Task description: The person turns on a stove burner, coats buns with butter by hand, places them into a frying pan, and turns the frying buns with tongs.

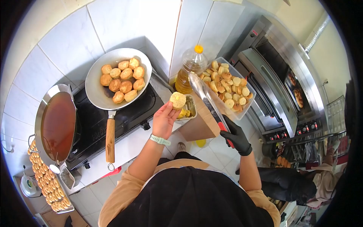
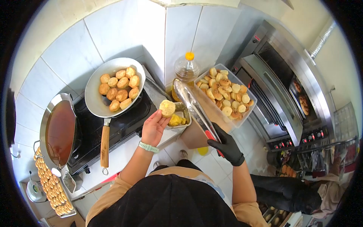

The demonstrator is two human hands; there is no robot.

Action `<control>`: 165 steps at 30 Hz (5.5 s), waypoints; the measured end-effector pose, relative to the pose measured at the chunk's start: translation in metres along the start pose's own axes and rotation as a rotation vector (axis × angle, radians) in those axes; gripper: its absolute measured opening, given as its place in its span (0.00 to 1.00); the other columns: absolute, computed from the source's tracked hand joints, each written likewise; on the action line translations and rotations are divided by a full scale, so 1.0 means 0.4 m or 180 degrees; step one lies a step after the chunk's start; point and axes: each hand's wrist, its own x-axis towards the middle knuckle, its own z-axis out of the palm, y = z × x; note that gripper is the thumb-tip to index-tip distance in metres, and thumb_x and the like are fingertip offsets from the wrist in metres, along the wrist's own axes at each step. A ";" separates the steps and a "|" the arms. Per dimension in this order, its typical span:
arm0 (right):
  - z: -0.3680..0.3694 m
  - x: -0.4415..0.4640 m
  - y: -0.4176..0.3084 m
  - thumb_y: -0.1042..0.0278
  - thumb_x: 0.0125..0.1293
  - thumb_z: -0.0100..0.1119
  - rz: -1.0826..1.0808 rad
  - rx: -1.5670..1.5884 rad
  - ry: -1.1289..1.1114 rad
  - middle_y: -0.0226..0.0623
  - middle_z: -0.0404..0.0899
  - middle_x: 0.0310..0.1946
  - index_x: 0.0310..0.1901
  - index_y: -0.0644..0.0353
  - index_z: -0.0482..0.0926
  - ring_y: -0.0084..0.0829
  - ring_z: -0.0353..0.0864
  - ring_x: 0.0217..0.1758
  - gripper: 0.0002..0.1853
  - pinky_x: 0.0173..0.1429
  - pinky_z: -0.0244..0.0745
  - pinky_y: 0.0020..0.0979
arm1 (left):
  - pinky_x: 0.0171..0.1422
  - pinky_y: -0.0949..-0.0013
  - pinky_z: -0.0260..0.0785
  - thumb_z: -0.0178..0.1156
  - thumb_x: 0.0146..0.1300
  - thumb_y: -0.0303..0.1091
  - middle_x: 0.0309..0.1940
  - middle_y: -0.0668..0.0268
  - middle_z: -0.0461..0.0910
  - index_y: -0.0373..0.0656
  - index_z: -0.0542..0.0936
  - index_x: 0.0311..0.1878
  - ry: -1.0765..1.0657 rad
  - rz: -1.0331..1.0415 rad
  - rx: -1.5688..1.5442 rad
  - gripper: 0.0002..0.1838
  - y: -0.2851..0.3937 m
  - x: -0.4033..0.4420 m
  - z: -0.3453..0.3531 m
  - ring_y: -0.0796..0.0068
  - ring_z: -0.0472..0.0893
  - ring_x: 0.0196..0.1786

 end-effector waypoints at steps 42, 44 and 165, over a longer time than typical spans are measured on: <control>0.087 0.047 0.001 0.54 0.57 0.56 0.0469 -0.1577 -0.0477 0.47 0.75 0.21 0.56 0.60 0.58 0.36 0.75 0.15 0.30 0.24 0.72 0.35 | 0.67 0.59 0.58 0.47 0.66 0.30 0.53 0.60 0.73 0.35 0.69 0.54 -0.0227 0.0087 -0.0609 0.15 -0.056 -0.056 -0.076 0.68 0.71 0.58; 0.123 0.036 0.014 0.55 0.57 0.57 0.0493 -0.1215 -0.0454 0.45 0.75 0.20 0.56 0.60 0.58 0.33 0.74 0.13 0.30 0.20 0.71 0.32 | 0.65 0.62 0.59 0.47 0.65 0.29 0.52 0.60 0.73 0.35 0.69 0.54 -0.0618 0.0041 -0.0457 0.15 -0.060 -0.066 -0.032 0.68 0.71 0.58; 0.092 -0.013 -0.162 0.60 0.54 0.57 -0.0878 -0.2538 -0.0832 0.46 0.75 0.25 0.65 0.48 0.54 0.46 0.77 0.28 0.37 0.32 0.72 0.41 | 0.63 0.66 0.62 0.50 0.66 0.40 0.52 0.63 0.72 0.40 0.68 0.56 -0.0182 0.0422 -0.0459 0.19 0.067 -0.040 -0.031 0.72 0.71 0.56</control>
